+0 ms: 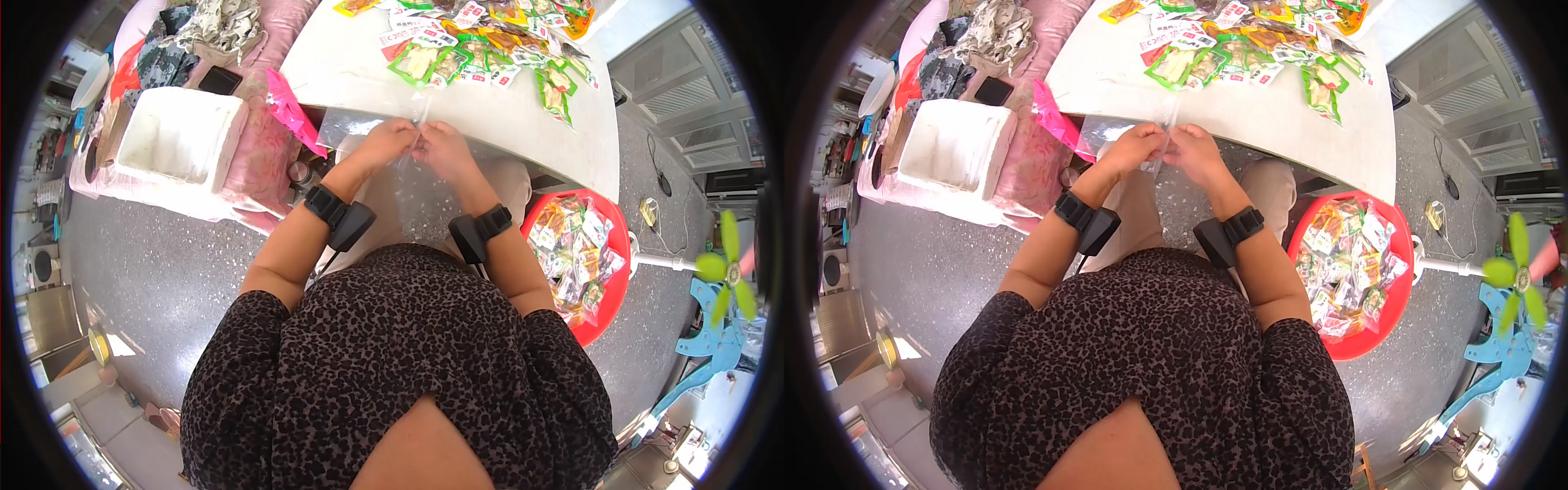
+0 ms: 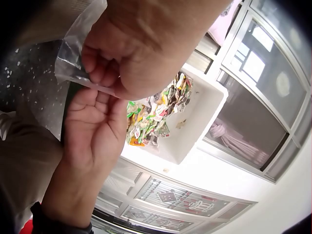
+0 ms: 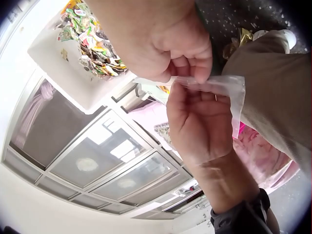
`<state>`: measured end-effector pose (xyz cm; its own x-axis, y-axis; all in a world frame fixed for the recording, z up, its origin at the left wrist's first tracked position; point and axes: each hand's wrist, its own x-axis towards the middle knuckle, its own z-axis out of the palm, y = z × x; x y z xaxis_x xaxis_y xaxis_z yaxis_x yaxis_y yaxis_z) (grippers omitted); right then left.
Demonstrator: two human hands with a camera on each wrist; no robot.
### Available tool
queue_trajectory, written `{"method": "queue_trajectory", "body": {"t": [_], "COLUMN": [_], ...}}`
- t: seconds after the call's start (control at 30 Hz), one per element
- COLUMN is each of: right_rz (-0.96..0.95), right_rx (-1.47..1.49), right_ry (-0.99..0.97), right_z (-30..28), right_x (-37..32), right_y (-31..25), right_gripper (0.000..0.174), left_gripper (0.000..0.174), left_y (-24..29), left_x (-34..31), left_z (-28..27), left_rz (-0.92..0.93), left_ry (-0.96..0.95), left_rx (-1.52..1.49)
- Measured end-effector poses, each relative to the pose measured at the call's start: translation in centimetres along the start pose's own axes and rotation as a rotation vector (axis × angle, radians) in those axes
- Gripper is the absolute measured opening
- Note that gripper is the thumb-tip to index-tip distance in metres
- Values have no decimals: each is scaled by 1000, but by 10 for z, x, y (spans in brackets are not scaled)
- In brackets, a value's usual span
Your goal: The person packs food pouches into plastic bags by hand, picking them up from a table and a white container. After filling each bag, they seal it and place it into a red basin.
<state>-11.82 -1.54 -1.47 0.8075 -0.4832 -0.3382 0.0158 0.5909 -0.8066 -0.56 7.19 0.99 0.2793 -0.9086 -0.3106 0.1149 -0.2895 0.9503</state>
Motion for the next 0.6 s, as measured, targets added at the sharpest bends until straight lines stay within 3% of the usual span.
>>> {"method": "queue_trajectory", "body": {"t": [0.2,0.4,0.5,0.6], "right_rz": [-92,-75,-101,-174], "right_rx": [-141,-199,-188,-141], "right_ry": [40,97,36,-77], "right_z": [13,16,20,21], "right_x": [-4,10,21,34], "right_y": [-2,-7,-7,0], "right_gripper": [14,12,15,17], "left_gripper": [20,10,13,13], "left_y": [0,-4,9,1], "left_x": [-7,-4,-14,-7], "left_z": [6,1,-1,4], "left_rz": [230,412,672,723], "left_ry": [201,607,657,629], "left_rx": [432,536,925,1093]}}
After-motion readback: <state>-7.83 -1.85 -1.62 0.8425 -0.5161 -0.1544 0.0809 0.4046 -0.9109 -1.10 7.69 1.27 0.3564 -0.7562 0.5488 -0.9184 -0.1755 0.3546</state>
